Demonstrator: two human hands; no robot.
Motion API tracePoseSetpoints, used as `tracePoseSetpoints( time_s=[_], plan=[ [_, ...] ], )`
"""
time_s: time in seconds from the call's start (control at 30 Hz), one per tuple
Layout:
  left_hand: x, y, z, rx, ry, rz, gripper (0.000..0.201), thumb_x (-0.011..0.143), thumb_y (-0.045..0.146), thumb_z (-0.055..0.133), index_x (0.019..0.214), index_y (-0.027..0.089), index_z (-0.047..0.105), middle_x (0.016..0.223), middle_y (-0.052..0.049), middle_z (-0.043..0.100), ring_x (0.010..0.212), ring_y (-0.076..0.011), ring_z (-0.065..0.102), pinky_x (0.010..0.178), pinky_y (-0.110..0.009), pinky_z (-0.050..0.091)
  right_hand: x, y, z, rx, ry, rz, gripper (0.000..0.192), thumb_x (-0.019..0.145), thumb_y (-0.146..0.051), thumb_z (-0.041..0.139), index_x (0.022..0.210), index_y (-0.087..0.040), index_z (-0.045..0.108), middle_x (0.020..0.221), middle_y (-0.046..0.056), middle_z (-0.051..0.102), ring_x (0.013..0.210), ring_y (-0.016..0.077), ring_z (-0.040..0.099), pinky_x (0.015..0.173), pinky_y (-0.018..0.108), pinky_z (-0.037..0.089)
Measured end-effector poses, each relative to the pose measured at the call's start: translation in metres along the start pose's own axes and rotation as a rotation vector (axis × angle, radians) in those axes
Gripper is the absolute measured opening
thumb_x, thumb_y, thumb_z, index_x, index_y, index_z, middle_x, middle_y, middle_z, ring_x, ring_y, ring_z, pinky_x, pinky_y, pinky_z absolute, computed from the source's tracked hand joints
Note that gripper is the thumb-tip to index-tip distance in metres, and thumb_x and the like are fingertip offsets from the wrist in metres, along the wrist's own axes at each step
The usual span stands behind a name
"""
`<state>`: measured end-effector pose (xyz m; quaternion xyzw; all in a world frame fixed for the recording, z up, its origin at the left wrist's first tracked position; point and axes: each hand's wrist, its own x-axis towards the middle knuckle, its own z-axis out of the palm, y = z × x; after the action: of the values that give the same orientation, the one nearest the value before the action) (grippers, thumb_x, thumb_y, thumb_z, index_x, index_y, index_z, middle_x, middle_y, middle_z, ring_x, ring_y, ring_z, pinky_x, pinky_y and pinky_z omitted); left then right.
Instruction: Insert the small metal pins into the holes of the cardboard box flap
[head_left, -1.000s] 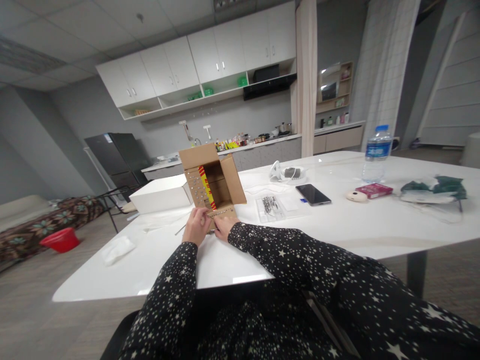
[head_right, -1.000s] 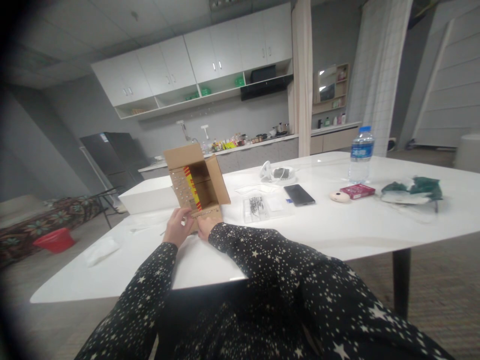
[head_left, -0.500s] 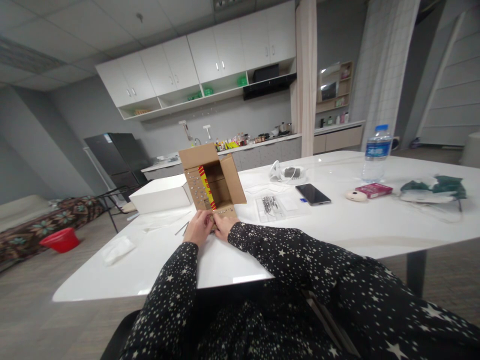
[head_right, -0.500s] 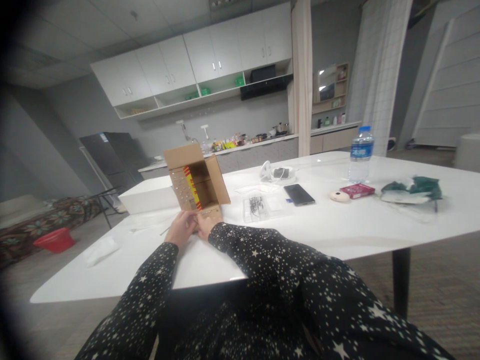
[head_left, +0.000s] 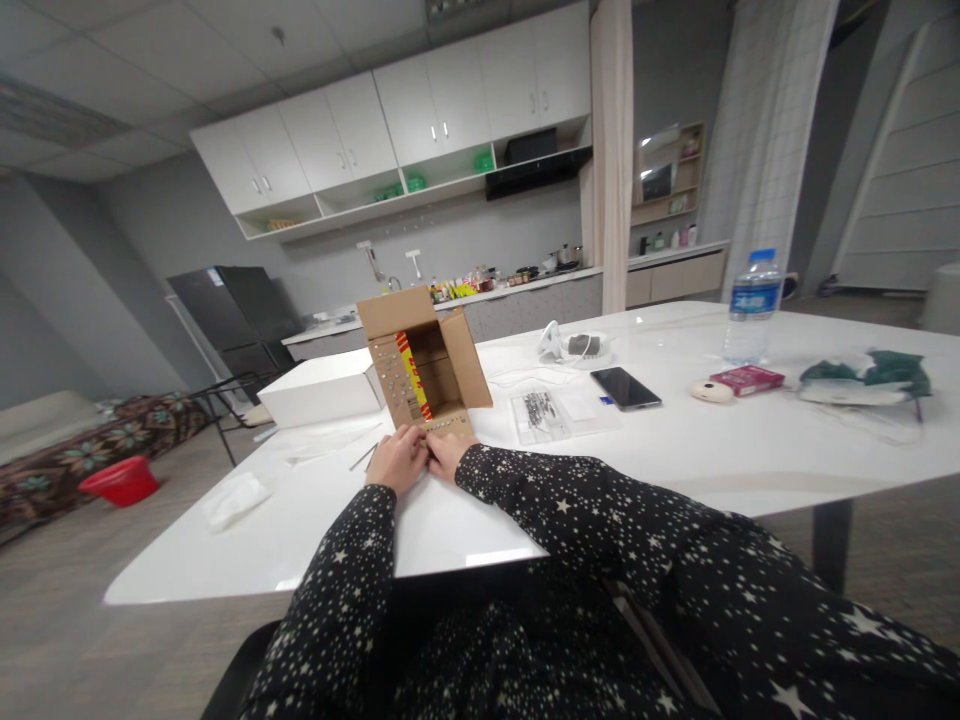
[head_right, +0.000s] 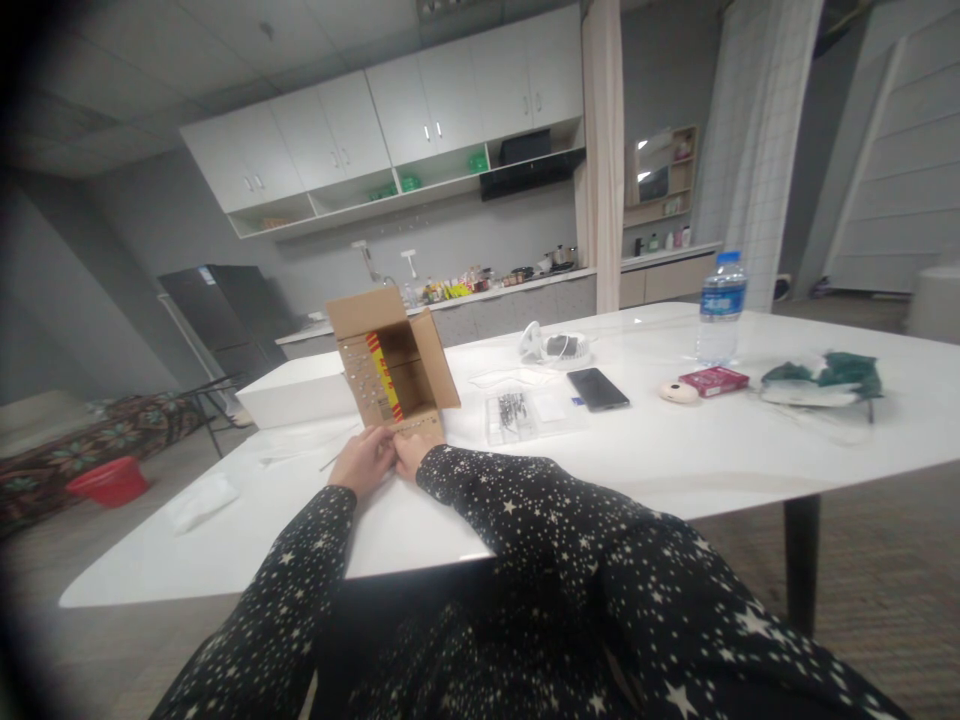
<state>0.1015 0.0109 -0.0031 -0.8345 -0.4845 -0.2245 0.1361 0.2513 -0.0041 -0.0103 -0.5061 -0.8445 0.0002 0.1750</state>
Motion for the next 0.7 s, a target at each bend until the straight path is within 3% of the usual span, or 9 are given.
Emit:
tracePoseSetpoints(
  time_s=[0.47, 0.7],
  plan=[
    [-0.0009, -0.0012, 0.0037, 0.028, 0.083, 0.053, 0.014, 0.079, 0.022, 0.045, 0.087, 0.022, 0.056, 0.089, -0.003, 0.059, 0.075, -0.0178, 0.057, 0.071, -0.032, 0.042, -0.0004, -0.001, -0.0013, 0.01, -0.015, 0.0, 0.039, 0.082, -0.033, 0.042, 0.117, -0.016, 0.046, 0.096, 0.014, 0.065, 0.085, 0.0282, 0.063, 0.071, 0.04, 0.048],
    [0.0013, -0.0043, 0.0079, 0.037, 0.142, 0.111, 0.021, 0.084, 0.019, 0.04, 0.099, 0.021, 0.055, 0.097, -0.006, 0.06, 0.092, -0.0199, 0.055, 0.079, -0.034, 0.041, -0.0004, -0.0018, -0.0028, 0.012, -0.028, 0.014, 0.038, 0.083, -0.034, 0.04, 0.116, -0.016, 0.047, 0.097, 0.015, 0.065, 0.087, 0.0274, 0.063, 0.073, 0.039, 0.048]
  ],
)
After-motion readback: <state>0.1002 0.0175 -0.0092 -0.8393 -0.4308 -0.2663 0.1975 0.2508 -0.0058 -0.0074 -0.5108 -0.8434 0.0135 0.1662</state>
